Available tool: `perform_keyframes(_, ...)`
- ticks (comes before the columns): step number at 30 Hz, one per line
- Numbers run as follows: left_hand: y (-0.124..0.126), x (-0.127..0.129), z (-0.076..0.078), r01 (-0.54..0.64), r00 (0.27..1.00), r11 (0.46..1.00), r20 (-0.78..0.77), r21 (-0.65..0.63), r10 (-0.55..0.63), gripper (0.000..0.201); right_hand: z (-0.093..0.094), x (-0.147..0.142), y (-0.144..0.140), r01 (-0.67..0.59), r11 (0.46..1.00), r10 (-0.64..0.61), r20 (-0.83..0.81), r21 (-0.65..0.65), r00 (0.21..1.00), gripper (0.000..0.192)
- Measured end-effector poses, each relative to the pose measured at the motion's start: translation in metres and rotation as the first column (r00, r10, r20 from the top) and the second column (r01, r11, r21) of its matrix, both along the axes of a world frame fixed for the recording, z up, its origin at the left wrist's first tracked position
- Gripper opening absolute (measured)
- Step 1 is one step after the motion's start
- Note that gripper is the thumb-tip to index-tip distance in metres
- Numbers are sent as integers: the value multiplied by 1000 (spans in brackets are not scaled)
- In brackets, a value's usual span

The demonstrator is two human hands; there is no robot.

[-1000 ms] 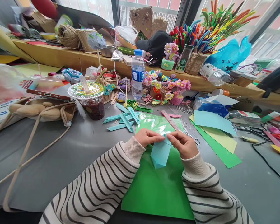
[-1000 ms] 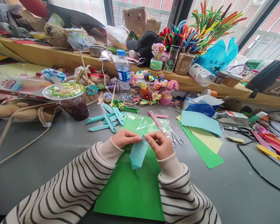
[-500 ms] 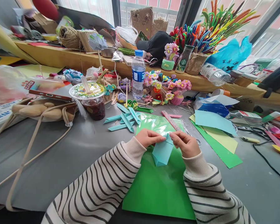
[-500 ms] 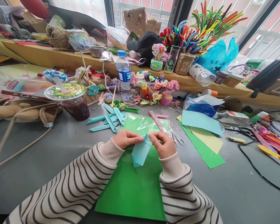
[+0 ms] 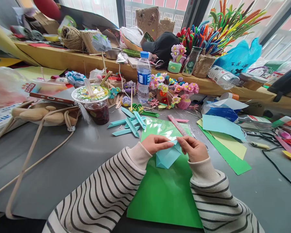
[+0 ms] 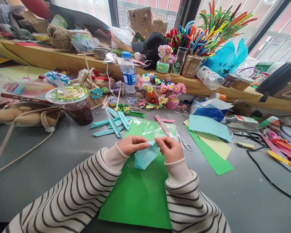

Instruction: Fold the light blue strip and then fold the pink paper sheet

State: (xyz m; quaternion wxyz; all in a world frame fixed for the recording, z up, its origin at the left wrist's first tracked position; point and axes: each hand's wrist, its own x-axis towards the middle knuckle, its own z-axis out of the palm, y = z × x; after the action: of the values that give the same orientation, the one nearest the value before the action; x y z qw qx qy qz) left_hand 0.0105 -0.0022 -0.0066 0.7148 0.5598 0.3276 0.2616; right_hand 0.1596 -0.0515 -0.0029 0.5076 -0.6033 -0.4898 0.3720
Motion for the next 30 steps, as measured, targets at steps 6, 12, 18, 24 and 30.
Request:
perform_keyframes(6, 2, 0, -5, 8, 1000, 1000, -25, -9, -8, 29, -1, -3, -1, -12, 1000, 11, 22, 25, 1000, 19)
perform_keyframes(12, 4, -3, -6, -44, 998, 997, -40, 71, 47, 36, -1, 4, 2, 75, 997, -75, -8, 37, 997, 22)
perform_keyframes(18, 0, 0, -5, 86, 996, 995, 4, 58, -86, 39, -2, 5, 3, 162, 984, -160, -26, 76, 987, 24)
perform_keyframes(24, 2, 2, -13, 32, 998, 984, -62, 176, -21, 33, -3, -3, 1, 33, 993, -39, 46, 117, 998, 18)
perform_keyframes(30, 2, 1, -10, 31, 999, 985, -41, 172, -24, 27, -2, 1, 2, -20, 999, 21, -27, 42, 999, 18)
